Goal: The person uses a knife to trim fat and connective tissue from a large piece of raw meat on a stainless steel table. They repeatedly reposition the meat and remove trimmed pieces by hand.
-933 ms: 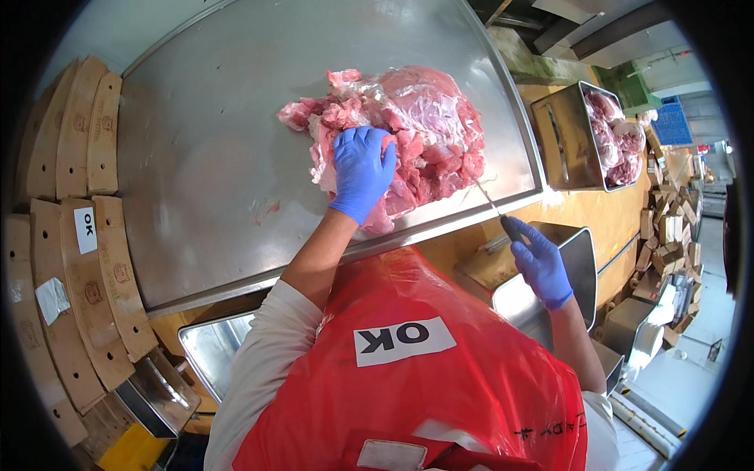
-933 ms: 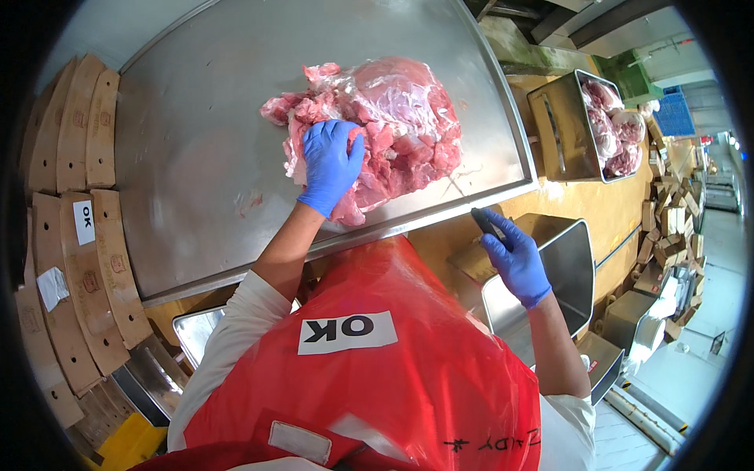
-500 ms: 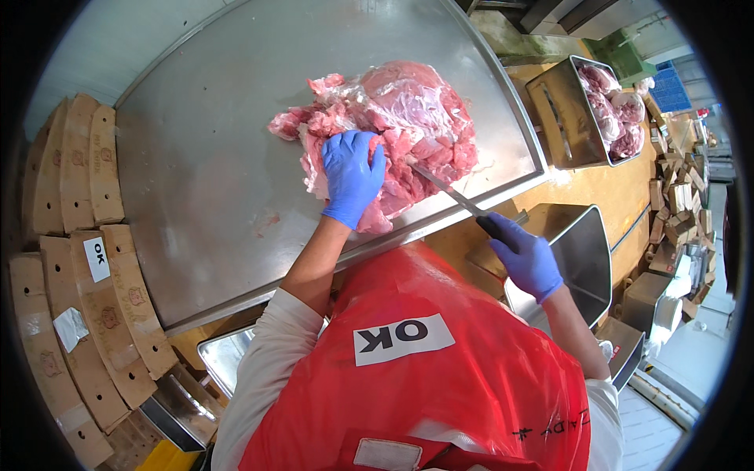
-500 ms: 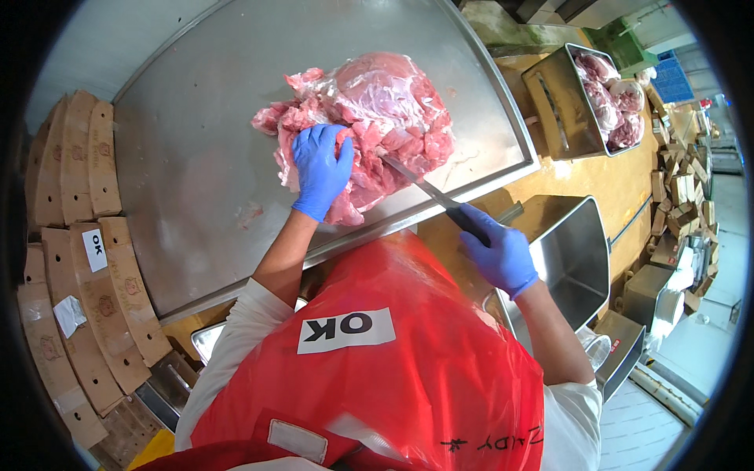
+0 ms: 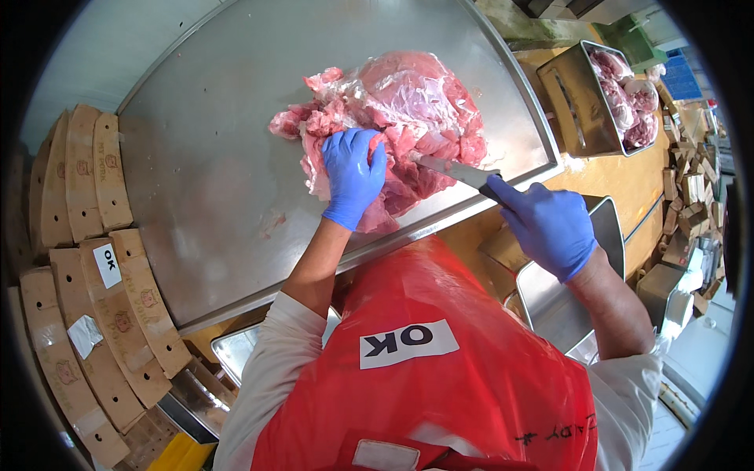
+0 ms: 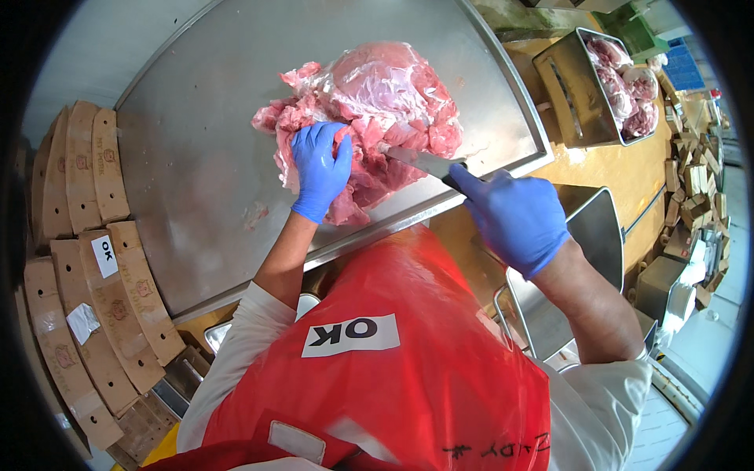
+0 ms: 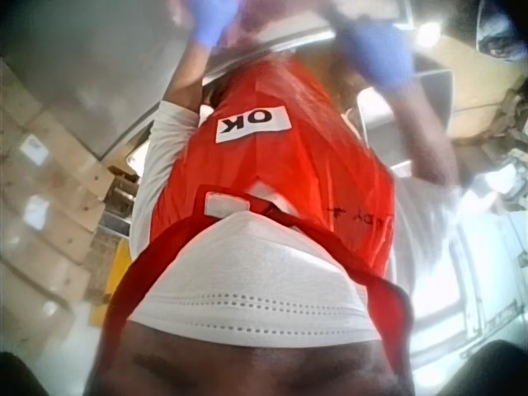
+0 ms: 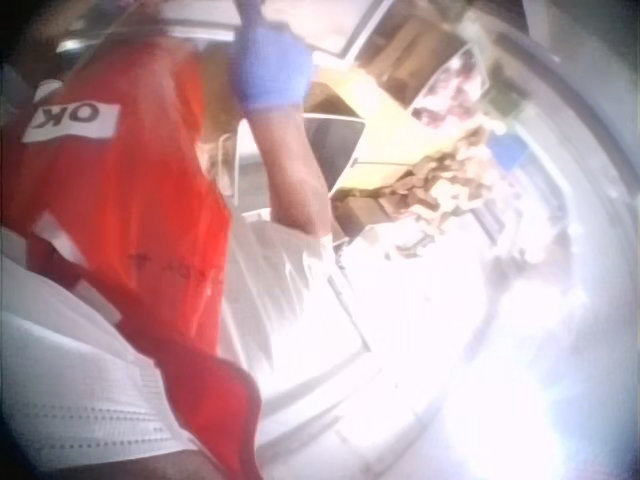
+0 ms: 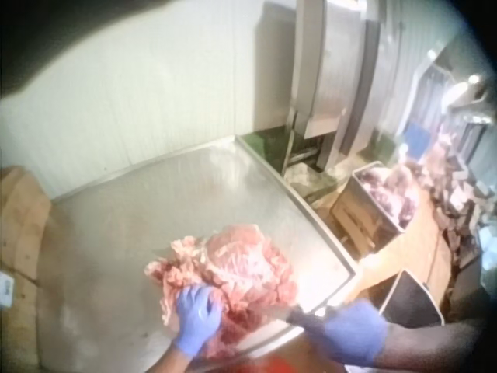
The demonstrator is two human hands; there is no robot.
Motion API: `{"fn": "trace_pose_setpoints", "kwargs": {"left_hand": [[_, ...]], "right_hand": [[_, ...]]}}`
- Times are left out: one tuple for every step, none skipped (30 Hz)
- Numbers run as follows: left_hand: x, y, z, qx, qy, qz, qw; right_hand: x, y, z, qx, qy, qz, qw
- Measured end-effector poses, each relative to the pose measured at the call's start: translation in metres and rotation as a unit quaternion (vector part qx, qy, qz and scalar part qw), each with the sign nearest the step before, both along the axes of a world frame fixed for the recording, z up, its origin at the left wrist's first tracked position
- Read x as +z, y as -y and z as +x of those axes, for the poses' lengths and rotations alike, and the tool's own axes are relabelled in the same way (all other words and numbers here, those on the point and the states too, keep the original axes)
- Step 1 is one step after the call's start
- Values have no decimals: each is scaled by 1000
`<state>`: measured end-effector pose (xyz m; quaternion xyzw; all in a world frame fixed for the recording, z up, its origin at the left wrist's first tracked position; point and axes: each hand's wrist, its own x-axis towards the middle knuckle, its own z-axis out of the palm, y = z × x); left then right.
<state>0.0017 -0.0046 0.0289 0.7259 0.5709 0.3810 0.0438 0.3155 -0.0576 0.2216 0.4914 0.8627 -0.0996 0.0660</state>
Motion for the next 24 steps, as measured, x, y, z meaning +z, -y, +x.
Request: {"fn": "trace_pose_setpoints", "kwargs": {"left_hand": [[-4,0,0,-15,17,6,1000],[-8,-1,-2,-28,33,12,999],[-10,-6,-5,-32,50,25,998],[-11,-9,-7,-28,49,27,998],[-11,-11,-10,-23,49,28,998],[-13,-12,-6,-20,54,27,998],[-15,-13,-5,-18,59,22,998],[-16,-12,-4,-19,68,12,997],[-17,-12,-5,-18,76,3,997],[-16,-14,-6,-16,84,-4,996],[-17,-16,-8,-17,89,-5,996],[-18,-15,-10,-19,91,-9,996],[-19,-15,-12,-24,95,-9,995],[-21,-15,-13,-17,82,-9,996],[-22,-20,-13,-15,71,-7,997],[-20,-24,-15,-9,56,0,998],[-20,-26,-13,-9,61,-2,998],[-21,-27,-12,-9,62,-5,998],[-20,-27,-9,-14,66,-10,998],[-18,-25,-10,-4,57,-5,998],[-17,-23,-8,3,55,1,999],[-17,-18,-8,16,52,4,999],[-16,-18,-9,18,46,14,999],[-14,-17,-6,21,45,17,999]], "right_hand": [[-14,-3,-8,-2,12,2,1000],[-23,0,-7,-18,0,-17,1000],[-30,-4,-6,-25,-11,-30,999],[-41,-3,-2,-33,-23,-44,998],[-64,1,9,-58,-66,-69,994],[-101,24,20,-109,-77,-79,988],[-125,34,25,-131,-136,-85,978],[-145,40,29,-151,-197,-91,965],[-165,44,31,-147,-248,-82,954],[-184,44,32,-142,-299,-73,941],[-202,43,33,-137,-350,-65,924],[-217,44,31,-137,-381,-76,911],[-229,44,29,-138,-411,-83,897],[-244,44,25,-140,-441,-90,882],[-270,46,19,-149,-507,-107,842],[-276,40,1,-135,-548,-84,822],[-274,38,-1,-144,-501,-56,851],[-262,34,-7,-154,-458,-29,875],[-246,27,-6,-165,-413,-43,895],[-228,21,-2,-176,-368,-57,911],[-209,17,8,-167,-336,-40,926],[-183,13,19,-168,-296,-56,939],[-162,11,33,-158,-255,-52,953],[-146,11,48,-148,-211,-49,965]]}}
